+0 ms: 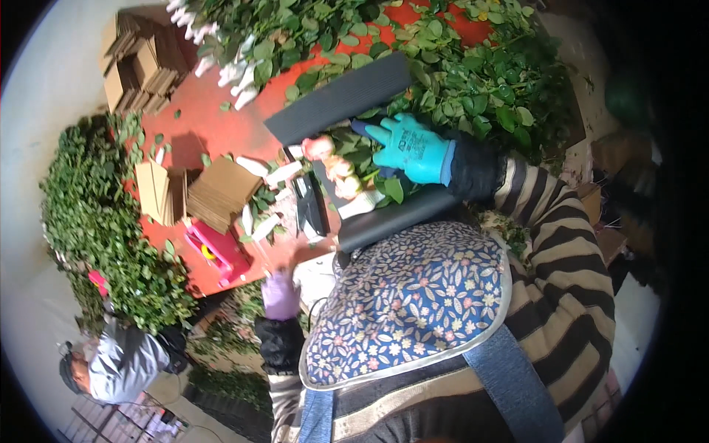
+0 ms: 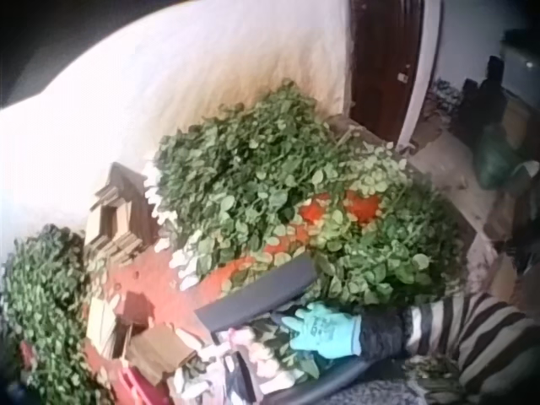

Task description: The person organizes flowers by placing individual rose stems into a black foam holder on a workstation, then secures the arrangement by folding the holder and adding a small cardboard piece.

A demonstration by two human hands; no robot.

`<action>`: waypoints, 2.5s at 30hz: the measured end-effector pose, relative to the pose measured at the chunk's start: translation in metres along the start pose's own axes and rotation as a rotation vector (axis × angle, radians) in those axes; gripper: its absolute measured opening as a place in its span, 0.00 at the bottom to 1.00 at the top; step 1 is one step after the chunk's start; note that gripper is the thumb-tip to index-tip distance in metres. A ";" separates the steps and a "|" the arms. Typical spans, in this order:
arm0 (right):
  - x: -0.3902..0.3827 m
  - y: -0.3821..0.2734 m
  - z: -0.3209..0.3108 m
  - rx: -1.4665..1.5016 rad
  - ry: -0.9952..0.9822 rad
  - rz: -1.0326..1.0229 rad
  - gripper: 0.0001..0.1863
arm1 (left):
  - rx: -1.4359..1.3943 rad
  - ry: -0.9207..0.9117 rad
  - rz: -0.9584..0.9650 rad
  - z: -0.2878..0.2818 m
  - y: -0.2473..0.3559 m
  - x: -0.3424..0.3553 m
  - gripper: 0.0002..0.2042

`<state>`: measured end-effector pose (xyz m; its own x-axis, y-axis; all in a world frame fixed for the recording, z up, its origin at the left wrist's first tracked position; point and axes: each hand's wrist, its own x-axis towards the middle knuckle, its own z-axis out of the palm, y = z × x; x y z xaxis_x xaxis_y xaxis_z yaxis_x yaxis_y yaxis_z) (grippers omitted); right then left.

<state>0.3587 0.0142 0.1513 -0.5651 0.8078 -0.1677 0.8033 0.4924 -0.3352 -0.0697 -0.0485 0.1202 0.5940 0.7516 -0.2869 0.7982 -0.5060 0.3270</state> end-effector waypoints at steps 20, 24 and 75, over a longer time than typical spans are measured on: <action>0.009 -0.034 -0.017 -0.082 -0.132 -0.199 0.07 | -0.753 0.058 0.196 -0.008 0.078 0.127 0.07; 0.014 -0.027 -0.003 -0.029 -0.217 -0.192 0.04 | -0.591 0.134 0.220 -0.012 0.061 0.118 0.08; 0.018 -0.009 -0.085 0.092 0.015 -0.172 0.12 | -0.590 0.148 0.262 -0.023 0.094 0.134 0.24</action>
<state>0.3572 0.0519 0.2306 -0.6891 0.7194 -0.0868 0.6740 0.5924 -0.4414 0.0830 0.0144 0.1332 0.7072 0.7067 -0.0181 0.4153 -0.3946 0.8196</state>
